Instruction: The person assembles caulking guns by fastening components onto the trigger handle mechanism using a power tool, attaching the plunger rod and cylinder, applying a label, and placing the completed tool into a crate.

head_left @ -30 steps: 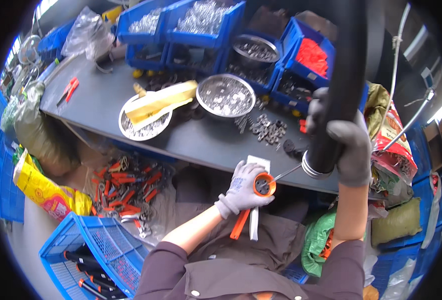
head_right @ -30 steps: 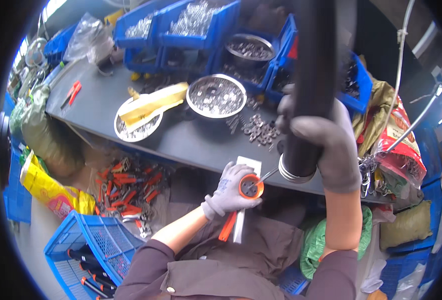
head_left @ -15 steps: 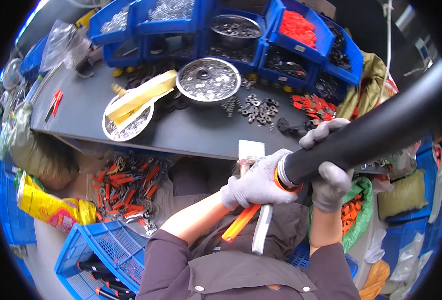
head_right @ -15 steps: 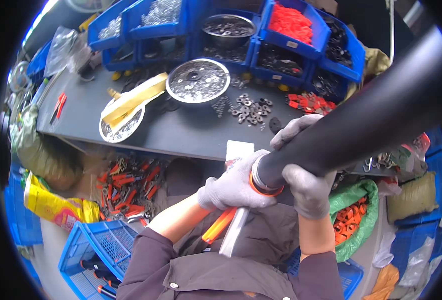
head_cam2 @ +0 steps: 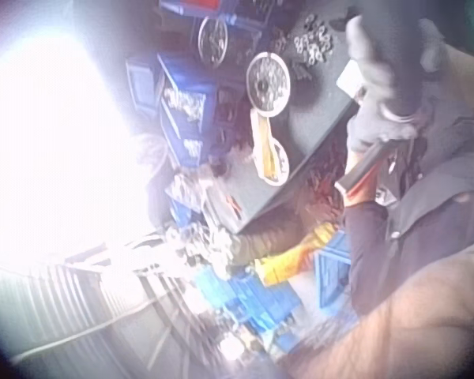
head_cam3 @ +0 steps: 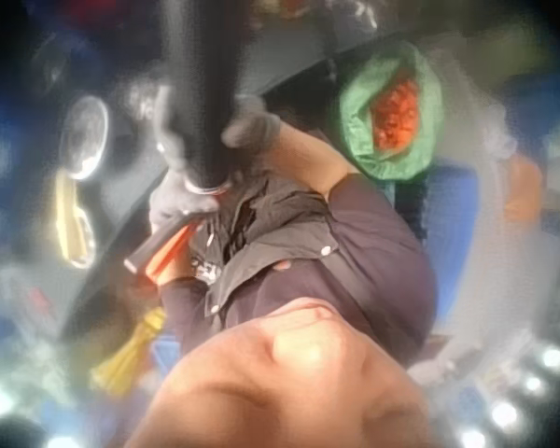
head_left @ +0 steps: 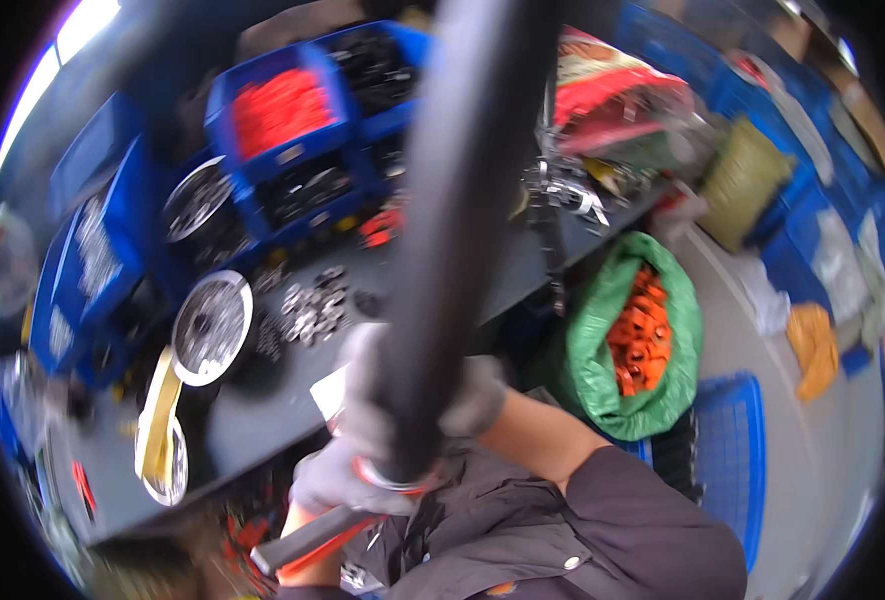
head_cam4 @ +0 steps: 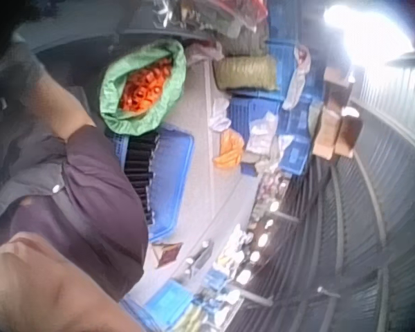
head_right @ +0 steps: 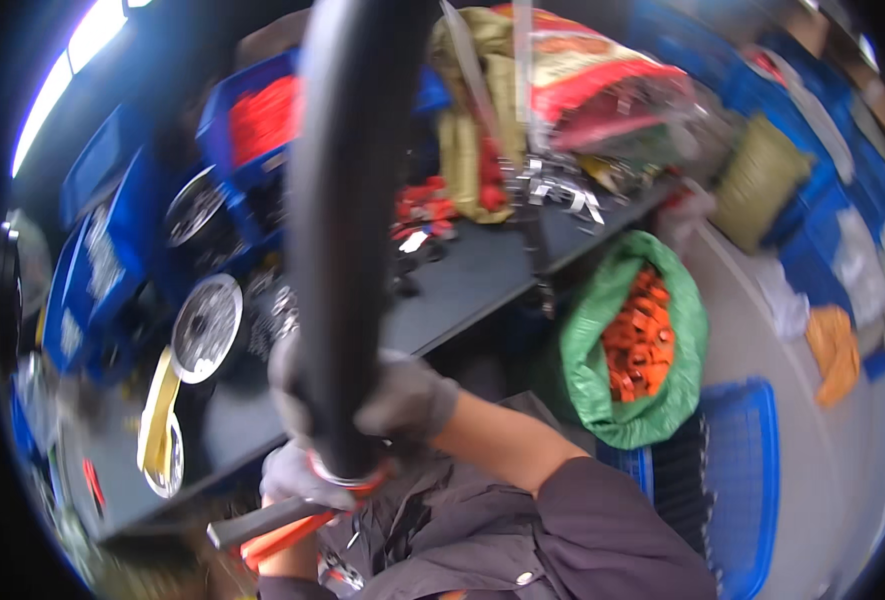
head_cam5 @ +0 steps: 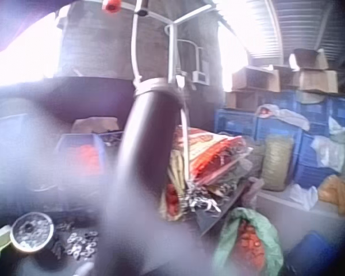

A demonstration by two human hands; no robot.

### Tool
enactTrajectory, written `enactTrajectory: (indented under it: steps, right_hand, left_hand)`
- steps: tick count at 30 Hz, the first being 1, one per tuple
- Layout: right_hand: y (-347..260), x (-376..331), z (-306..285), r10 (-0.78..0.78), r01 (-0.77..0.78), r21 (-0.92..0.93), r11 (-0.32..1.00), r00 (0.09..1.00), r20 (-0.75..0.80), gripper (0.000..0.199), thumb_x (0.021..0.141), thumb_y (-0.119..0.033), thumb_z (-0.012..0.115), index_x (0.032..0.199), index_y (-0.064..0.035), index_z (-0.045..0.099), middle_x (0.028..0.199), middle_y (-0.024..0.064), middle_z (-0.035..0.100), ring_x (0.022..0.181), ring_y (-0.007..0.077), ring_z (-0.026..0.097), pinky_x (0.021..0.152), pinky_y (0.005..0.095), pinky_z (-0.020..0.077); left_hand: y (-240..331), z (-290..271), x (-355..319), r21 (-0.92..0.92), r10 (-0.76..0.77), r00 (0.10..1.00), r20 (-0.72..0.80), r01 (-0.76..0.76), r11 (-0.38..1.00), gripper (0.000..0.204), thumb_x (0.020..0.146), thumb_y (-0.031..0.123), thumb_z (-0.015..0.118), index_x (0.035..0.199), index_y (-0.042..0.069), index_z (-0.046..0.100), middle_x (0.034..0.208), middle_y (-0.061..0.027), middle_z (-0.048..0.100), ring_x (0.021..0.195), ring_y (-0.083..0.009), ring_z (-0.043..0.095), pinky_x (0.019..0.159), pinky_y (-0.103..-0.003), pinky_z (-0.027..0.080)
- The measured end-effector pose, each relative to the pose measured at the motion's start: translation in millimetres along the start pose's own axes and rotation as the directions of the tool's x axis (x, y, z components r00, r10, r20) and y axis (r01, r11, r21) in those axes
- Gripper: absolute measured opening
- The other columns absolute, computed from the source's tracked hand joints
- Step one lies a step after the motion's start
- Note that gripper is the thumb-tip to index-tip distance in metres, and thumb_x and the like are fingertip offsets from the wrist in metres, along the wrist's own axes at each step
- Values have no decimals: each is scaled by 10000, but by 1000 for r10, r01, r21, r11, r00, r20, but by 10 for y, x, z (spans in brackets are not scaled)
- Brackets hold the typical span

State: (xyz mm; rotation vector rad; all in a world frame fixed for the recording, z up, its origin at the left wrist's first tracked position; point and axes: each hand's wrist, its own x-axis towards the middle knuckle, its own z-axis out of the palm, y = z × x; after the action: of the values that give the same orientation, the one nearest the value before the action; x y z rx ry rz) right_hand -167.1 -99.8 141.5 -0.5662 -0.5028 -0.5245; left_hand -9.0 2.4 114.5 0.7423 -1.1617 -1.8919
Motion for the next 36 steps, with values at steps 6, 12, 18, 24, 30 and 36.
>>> enactTrajectory:
  steps: [6,12,18,24,30,36]
  right_hand:
    - [170,-205,-361,-430,94,-568,818,755,-495,392,807,-268,750,1078,-21,612,961,49,637,906,121,601,790,299,502]
    - [-640,-1516,-474,-706,-377,-926,34,647,-290,311,826,-135,751,1110,-47,661,1006,129,683,821,215,683,731,322,547]
    - [-2022,-3693,-1205,-854,-615,-592,520,-378,-357,301,932,-290,699,1013,-3,653,826,31,648,625,102,582,515,279,461]
    - [-2422,-4136,-1631,-705,-774,-112,624,-496,-507,452,858,-403,715,1037,5,639,797,67,632,553,179,572,461,298,438]
    - [-2589,-4630,-1234,-463,-262,-381,886,-496,-735,251,863,-265,630,1071,-142,561,739,58,572,532,176,544,433,278,434]
    - [-2351,-3262,-485,-629,-69,-625,777,-63,-775,613,956,-652,463,1224,-106,541,1118,169,633,872,282,649,720,369,558]
  left_hand:
    - [-93,-36,388,911,733,543,-410,287,297,721,604,20,798,1285,-22,565,1105,-164,647,1013,-299,642,951,-406,483]
    - [-349,-267,-312,889,819,517,-248,458,-20,667,624,-68,735,1268,14,583,1197,-198,588,1118,-388,586,1011,-486,432]
    - [-438,-285,-832,849,714,585,-385,529,25,688,609,-7,773,1272,-8,589,1173,-194,615,1049,-359,619,930,-474,507]
    - [-388,-279,-712,845,690,602,-401,535,24,702,590,-5,758,1272,6,593,1165,-184,612,1066,-357,608,944,-479,494]
    - [-416,-315,-834,821,680,640,-358,563,-97,726,584,1,784,1284,18,595,1234,-192,597,1091,-366,604,971,-486,492]
    - [-534,-375,-960,780,690,533,-490,621,74,694,486,34,796,1159,53,629,1146,-168,592,1065,-379,572,975,-479,446]
